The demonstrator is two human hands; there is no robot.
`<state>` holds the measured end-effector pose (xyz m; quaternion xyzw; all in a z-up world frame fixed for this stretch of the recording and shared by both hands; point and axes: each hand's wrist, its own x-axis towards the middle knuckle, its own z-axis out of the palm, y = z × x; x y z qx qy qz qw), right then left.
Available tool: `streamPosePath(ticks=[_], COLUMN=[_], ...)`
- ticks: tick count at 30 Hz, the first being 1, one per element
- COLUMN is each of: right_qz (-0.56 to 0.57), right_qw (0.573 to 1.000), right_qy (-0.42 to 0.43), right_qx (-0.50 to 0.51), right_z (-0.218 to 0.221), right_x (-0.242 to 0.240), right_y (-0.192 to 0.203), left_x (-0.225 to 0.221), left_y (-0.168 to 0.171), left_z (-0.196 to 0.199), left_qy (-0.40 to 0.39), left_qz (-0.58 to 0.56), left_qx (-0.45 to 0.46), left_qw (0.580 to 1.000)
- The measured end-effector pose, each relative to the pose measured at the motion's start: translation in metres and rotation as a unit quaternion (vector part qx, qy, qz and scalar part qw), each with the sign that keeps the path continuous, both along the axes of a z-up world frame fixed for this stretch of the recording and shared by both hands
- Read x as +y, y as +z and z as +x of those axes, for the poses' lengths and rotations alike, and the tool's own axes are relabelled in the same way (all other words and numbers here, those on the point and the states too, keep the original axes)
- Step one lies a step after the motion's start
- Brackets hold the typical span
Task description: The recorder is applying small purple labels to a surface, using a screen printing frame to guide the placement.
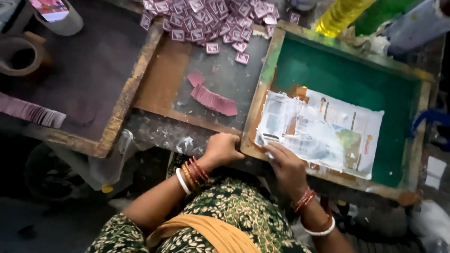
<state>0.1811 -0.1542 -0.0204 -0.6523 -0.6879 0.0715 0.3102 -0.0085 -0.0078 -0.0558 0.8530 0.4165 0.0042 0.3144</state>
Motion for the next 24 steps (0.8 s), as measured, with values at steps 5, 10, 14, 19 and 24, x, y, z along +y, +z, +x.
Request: streamPosePath(ticks=[5,10,14,19,24], right_qz=[0.231,0.344,0.393,0.376,0.298], right_qw=[0.961,0.923,0.879,0.836,0.791], right_qy=[-0.144,-0.173,-0.267,-0.4,-0.426], right_qx=[-0.052,0.016,0.054,-0.007,-0.323], right_z=[0.026,0.086,0.088,0.09,0.106], right_x=[-0.03,-0.069,-0.074,-0.076,-0.108], right_y=[0.016,0.033,0.063,0.083,0.067], left_x=[0.001,0.037,0.064,0.104,0.099], left_y=[0.07,0.018,-0.043,-0.059,0.025], left_z=[-0.001,0.056,0.098,0.11,0.035], left_qy=[-0.116,-0.106,-0.032,0.045,0.193], left_qz=[-0.133,-0.167,0.102,0.058,0.038], left_qx=[-0.243,-0.365,-0.207,-0.31,-0.419], left_qw=[0.954,0.91,0.972,0.948,0.887])
